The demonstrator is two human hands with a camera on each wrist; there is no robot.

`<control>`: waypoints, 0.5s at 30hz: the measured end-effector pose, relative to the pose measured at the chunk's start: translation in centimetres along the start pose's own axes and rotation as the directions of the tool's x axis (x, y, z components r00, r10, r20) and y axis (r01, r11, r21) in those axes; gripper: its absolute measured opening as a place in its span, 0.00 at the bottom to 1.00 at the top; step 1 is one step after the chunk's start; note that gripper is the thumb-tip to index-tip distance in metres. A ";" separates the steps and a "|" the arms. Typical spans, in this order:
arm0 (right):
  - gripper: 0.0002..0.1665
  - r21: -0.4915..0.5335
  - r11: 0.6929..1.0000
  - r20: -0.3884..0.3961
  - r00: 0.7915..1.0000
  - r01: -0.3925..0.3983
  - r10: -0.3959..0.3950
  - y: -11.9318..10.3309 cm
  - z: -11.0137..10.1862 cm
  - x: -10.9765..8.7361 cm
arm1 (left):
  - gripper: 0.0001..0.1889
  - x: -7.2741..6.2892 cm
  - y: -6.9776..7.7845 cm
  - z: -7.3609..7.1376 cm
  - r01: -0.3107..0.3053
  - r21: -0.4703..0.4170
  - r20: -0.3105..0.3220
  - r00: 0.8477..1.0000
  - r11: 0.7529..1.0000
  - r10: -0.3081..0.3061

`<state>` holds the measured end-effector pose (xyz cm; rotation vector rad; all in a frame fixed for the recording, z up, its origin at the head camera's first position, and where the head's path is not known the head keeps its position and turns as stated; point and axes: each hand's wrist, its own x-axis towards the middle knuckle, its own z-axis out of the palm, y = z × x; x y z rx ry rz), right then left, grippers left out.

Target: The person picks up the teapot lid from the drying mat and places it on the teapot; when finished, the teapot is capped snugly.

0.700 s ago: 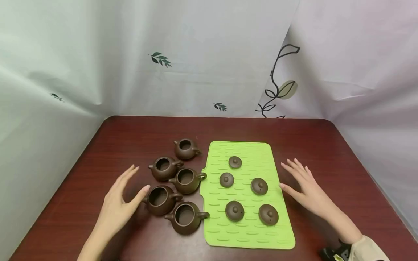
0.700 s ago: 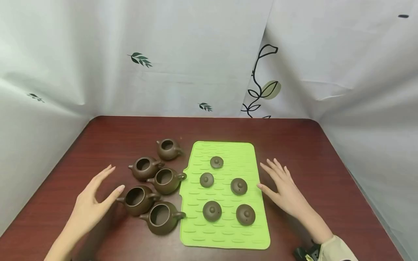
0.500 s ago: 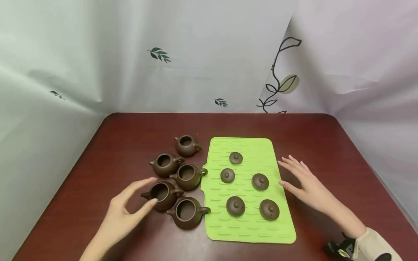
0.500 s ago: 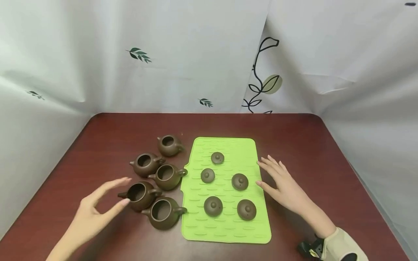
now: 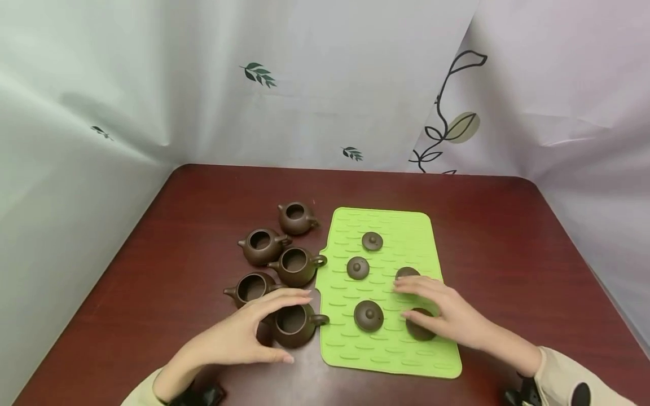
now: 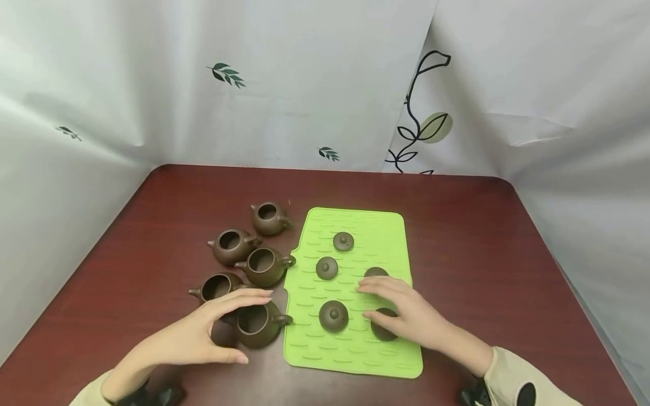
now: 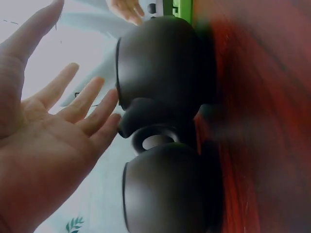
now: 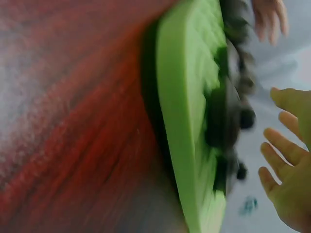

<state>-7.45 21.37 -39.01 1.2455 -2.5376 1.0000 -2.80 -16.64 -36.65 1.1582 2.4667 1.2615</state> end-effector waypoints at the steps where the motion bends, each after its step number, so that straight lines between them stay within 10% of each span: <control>1: 0.28 -0.007 0.999 0.014 0.999 0.031 -0.031 -0.2 0.2 0.4 | 0.41 0.2 -0.3 -0.1 -0.015 -0.002 0.013 1.000 1.000 0.015; 15: 0.22 -0.110 0.987 0.298 0.951 0.117 -0.079 -0.6 2.2 3.7 | 0.37 1.0 -2.6 -0.3 0.074 0.071 0.063 0.995 0.995 -0.079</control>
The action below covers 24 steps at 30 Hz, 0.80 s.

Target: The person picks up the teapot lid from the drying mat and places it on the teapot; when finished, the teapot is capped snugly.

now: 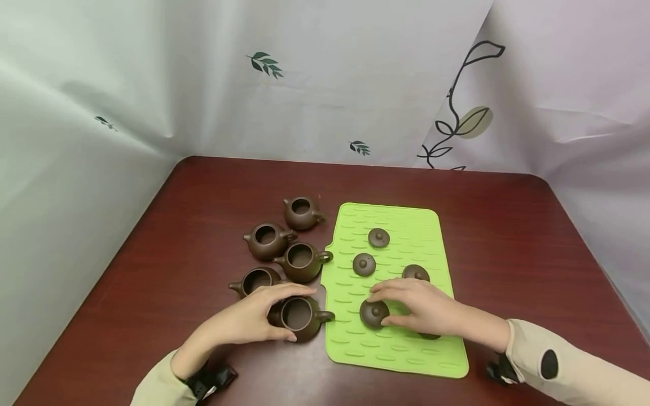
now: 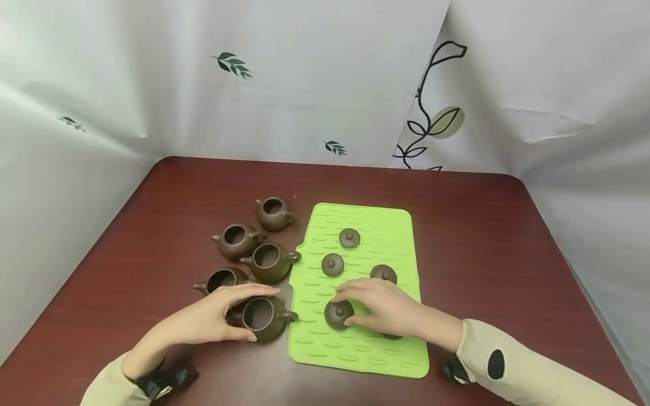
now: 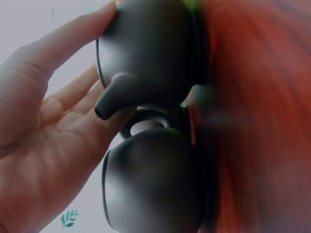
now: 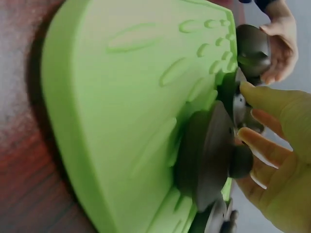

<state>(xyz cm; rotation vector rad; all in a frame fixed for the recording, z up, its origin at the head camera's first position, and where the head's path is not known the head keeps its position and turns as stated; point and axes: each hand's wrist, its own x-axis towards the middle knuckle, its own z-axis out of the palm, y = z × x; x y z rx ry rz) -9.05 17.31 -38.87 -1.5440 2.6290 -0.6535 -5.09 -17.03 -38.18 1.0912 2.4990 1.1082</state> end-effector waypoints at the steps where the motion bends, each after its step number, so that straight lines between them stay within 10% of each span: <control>1: 0.21 -0.012 1.000 0.016 1.000 -0.010 0.010 0.0 0.0 0.1 | 0.37 0.2 0.0 -0.1 0.002 0.003 0.006 1.000 1.000 -0.002; 10: 0.15 0.171 0.983 0.098 0.994 -0.064 0.048 -0.1 0.1 1.2 | 0.39 0.7 0.0 -0.3 -0.029 0.065 0.071 0.997 0.997 0.024; 24: 0.13 0.250 0.963 -0.001 0.994 -0.102 0.105 -0.4 1.0 0.6 | 0.39 0.3 -0.4 -0.8 -0.046 0.066 0.104 0.994 0.997 0.039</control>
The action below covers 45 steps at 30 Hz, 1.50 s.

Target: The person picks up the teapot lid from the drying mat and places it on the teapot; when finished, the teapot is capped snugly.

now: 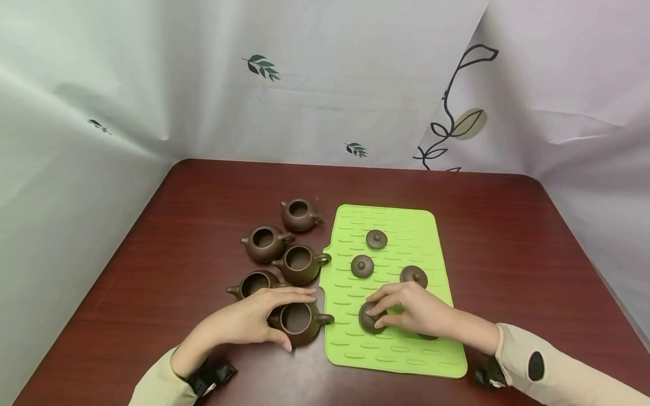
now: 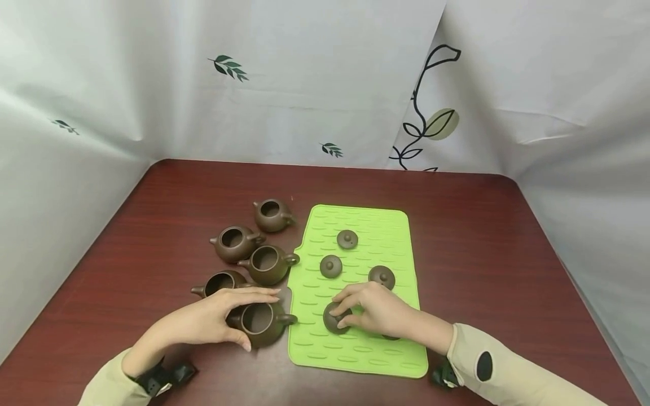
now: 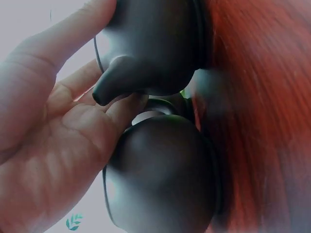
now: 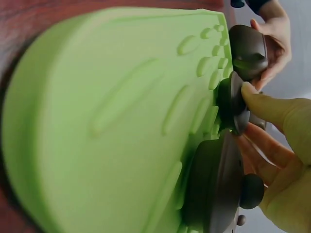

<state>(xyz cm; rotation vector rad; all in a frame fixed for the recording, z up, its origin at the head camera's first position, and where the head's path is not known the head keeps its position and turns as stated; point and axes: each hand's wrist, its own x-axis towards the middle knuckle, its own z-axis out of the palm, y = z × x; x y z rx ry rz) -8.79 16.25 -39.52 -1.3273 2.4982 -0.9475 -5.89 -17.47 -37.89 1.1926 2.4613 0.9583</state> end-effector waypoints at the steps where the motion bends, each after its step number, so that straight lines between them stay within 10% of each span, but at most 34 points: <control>1: 0.12 -0.009 1.000 -0.007 1.000 0.003 -0.003 0.0 0.0 0.0 | 0.39 -0.1 0.1 -0.1 0.014 0.004 0.005 1.000 1.000 -0.014; 8: 0.11 -0.090 0.995 -0.037 0.999 0.035 -0.039 -0.2 -0.1 0.4 | 0.33 -0.7 0.9 -0.9 0.111 0.039 -0.014 0.994 0.993 -0.111; 22: 0.10 -0.018 0.995 -0.081 0.991 0.101 -0.102 -1.4 -0.5 2.5 | 0.30 -0.5 0.6 -1.0 0.047 0.083 -0.013 0.999 0.995 -0.047; 33: 0.08 0.051 0.967 0.101 0.962 0.248 -0.252 -2.1 -2.2 6.3 | 0.30 -0.1 0.8 -0.8 0.056 0.046 -0.003 0.998 0.997 -0.056; 45: 0.10 0.073 0.929 0.063 0.928 0.363 -0.368 -4.5 1.0 10.0 | 0.32 -0.3 0.7 -1.0 0.102 0.083 -0.010 0.995 0.991 -0.102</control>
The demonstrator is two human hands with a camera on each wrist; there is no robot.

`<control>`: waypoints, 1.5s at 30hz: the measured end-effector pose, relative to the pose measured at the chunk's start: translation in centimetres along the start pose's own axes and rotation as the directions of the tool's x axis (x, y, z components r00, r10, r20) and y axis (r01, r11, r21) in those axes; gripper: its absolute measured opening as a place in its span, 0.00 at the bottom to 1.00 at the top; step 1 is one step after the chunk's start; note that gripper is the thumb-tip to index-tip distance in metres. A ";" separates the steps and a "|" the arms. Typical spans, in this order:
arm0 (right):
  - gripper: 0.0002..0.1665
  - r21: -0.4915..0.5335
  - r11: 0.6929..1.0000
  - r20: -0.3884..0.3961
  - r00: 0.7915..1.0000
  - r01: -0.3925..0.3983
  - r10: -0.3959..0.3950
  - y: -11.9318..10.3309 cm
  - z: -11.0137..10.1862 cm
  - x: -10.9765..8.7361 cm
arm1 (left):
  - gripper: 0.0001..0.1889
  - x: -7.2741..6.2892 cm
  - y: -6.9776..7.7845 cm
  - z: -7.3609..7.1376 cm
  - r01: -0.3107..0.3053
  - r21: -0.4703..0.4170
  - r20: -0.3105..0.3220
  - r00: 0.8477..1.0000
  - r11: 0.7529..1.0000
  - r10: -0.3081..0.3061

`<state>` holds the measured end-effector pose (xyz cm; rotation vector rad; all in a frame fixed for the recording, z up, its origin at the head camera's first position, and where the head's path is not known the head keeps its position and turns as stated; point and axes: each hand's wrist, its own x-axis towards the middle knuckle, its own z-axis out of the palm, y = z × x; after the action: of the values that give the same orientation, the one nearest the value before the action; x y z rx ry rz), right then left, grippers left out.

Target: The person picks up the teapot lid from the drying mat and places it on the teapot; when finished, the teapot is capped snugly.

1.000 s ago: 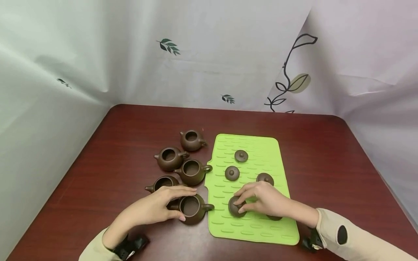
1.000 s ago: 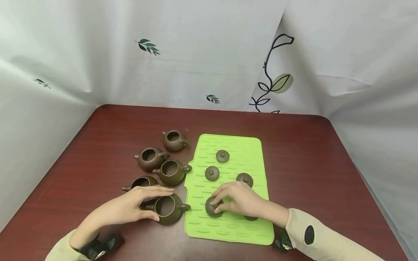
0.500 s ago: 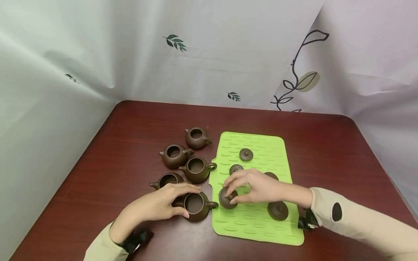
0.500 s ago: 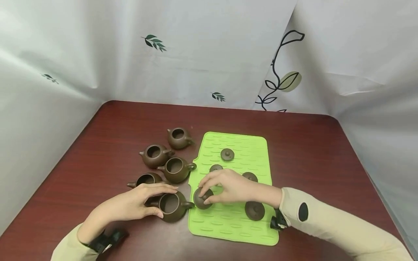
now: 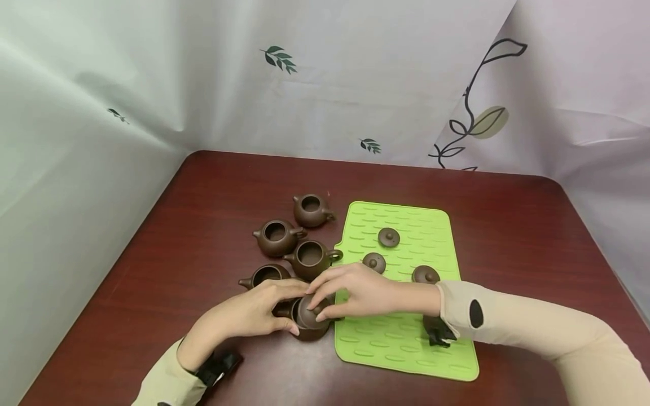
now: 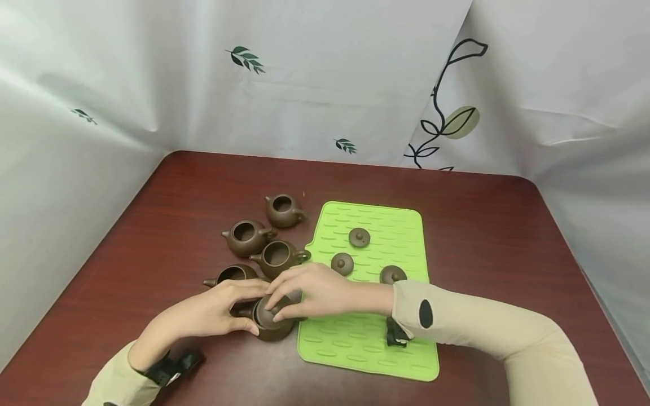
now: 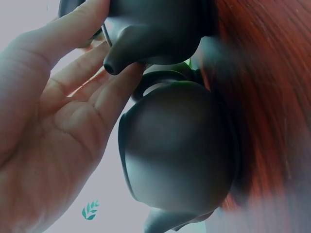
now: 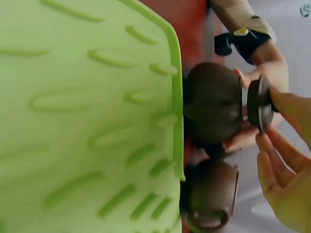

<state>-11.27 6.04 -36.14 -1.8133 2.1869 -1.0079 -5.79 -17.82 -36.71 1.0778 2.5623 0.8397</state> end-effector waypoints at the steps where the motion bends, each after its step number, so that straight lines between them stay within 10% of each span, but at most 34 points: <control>1: 0.10 -0.010 1.000 -0.017 1.000 0.002 -0.002 0.0 0.2 0.2 | 0.32 0.0 0.0 0.0 0.010 0.003 -0.001 1.000 1.000 -0.010; 14: 0.11 -0.283 0.958 -0.110 0.992 0.034 -0.068 -1.1 1.6 0.7 | 0.31 0.0 0.0 0.0 0.016 0.011 -0.025 1.000 1.000 -0.016; 31: 0.13 -0.540 0.833 0.016 0.991 0.119 -0.130 -1.7 1.9 0.2 | 0.30 -0.1 0.4 0.4 0.026 0.045 0.004 1.000 0.999 -0.026; 45: 0.29 -0.422 0.904 0.229 0.973 0.066 0.036 -2.5 -0.1 -0.9 | 0.32 -0.5 0.7 0.0 -0.029 0.076 -0.019 0.999 0.997 0.030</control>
<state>-9.01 6.73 -34.98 -1.9950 2.3768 -0.2982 -5.04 -17.77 -36.35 1.1371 2.6198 0.7702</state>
